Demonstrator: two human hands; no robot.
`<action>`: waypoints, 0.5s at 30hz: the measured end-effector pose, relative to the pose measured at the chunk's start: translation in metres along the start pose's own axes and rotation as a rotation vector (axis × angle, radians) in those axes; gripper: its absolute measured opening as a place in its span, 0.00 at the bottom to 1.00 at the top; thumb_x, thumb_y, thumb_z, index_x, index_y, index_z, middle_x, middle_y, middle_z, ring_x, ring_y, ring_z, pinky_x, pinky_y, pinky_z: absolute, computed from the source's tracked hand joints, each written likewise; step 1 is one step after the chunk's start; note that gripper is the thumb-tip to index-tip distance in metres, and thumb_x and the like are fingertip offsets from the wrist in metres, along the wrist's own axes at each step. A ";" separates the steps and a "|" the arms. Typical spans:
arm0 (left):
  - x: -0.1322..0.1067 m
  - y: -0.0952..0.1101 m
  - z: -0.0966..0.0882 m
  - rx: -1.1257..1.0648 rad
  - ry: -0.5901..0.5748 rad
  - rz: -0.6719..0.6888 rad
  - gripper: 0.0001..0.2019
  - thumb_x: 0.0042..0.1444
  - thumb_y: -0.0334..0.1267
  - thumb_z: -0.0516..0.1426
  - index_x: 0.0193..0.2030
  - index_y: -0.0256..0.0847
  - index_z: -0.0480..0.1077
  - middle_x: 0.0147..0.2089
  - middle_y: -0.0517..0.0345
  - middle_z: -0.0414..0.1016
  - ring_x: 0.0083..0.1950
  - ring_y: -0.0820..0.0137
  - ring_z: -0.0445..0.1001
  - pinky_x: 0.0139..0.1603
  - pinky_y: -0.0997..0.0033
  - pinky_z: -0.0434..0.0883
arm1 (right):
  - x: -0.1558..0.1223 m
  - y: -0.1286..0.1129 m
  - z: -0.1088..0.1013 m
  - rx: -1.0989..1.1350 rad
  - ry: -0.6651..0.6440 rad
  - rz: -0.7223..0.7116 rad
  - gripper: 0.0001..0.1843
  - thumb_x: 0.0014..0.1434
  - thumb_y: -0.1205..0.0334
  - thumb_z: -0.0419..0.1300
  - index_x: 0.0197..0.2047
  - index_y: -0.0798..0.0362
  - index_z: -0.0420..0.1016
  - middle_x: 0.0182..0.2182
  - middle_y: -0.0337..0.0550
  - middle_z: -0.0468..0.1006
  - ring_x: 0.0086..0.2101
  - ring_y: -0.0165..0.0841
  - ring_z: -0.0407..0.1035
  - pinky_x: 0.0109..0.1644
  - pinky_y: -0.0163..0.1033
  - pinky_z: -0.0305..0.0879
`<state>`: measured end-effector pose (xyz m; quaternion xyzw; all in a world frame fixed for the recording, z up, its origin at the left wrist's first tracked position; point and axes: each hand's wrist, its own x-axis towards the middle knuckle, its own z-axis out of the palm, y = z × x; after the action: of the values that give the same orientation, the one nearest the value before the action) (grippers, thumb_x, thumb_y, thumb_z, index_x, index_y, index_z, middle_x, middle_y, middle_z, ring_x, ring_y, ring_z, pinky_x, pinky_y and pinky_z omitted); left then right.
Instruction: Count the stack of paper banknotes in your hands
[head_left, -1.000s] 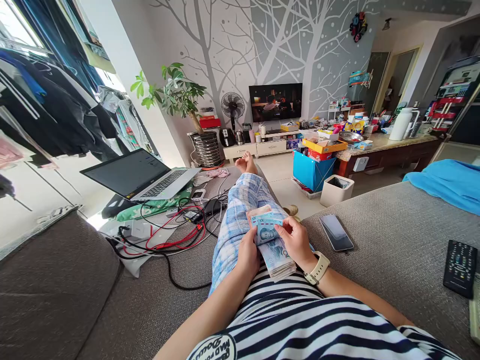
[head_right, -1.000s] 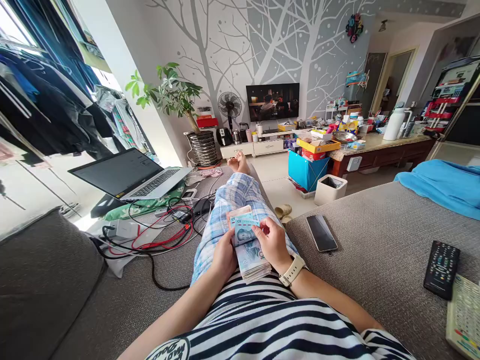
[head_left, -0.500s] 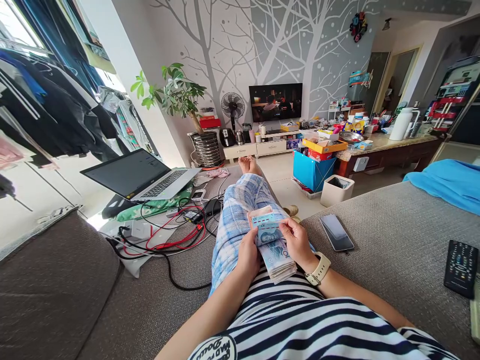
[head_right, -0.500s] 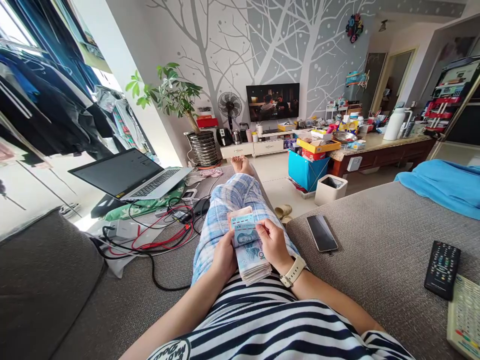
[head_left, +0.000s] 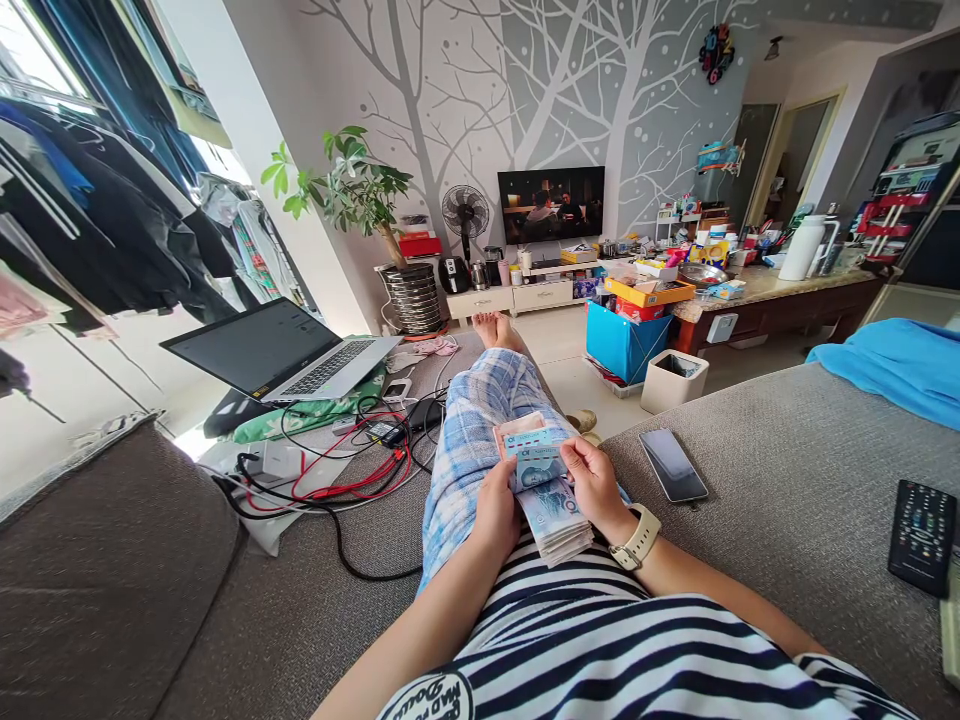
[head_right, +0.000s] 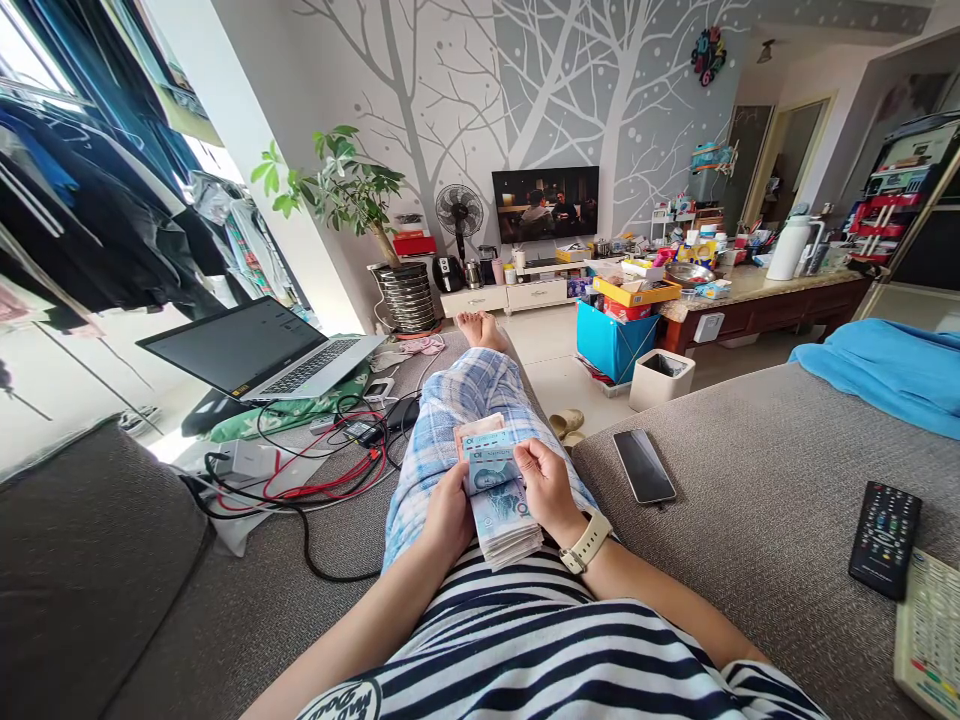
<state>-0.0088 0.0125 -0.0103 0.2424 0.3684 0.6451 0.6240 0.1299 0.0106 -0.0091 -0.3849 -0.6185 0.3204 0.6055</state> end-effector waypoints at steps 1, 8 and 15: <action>0.000 0.000 0.000 0.000 0.002 0.000 0.12 0.46 0.33 0.60 0.38 0.33 0.76 0.37 0.51 0.81 0.41 0.59 0.79 0.47 0.61 0.75 | 0.000 0.000 0.000 0.003 -0.002 -0.001 0.20 0.64 0.46 0.51 0.28 0.52 0.66 0.19 0.34 0.59 0.21 0.29 0.56 0.25 0.34 0.56; -0.001 0.001 0.002 0.003 0.018 -0.002 0.11 0.46 0.32 0.60 0.38 0.33 0.76 0.37 0.51 0.81 0.41 0.60 0.79 0.48 0.61 0.74 | 0.001 -0.003 0.000 0.017 0.012 0.009 0.18 0.63 0.47 0.52 0.32 0.52 0.68 0.21 0.34 0.62 0.22 0.29 0.57 0.25 0.34 0.57; 0.002 0.000 -0.001 -0.010 -0.006 -0.009 0.12 0.45 0.33 0.60 0.39 0.33 0.75 0.38 0.51 0.81 0.40 0.62 0.79 0.46 0.63 0.74 | 0.001 -0.004 -0.001 0.055 0.020 -0.015 0.17 0.63 0.48 0.53 0.31 0.52 0.68 0.21 0.34 0.61 0.22 0.29 0.56 0.26 0.34 0.55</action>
<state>-0.0096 0.0142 -0.0116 0.2397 0.3645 0.6434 0.6290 0.1304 0.0092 -0.0055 -0.3666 -0.6063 0.3288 0.6245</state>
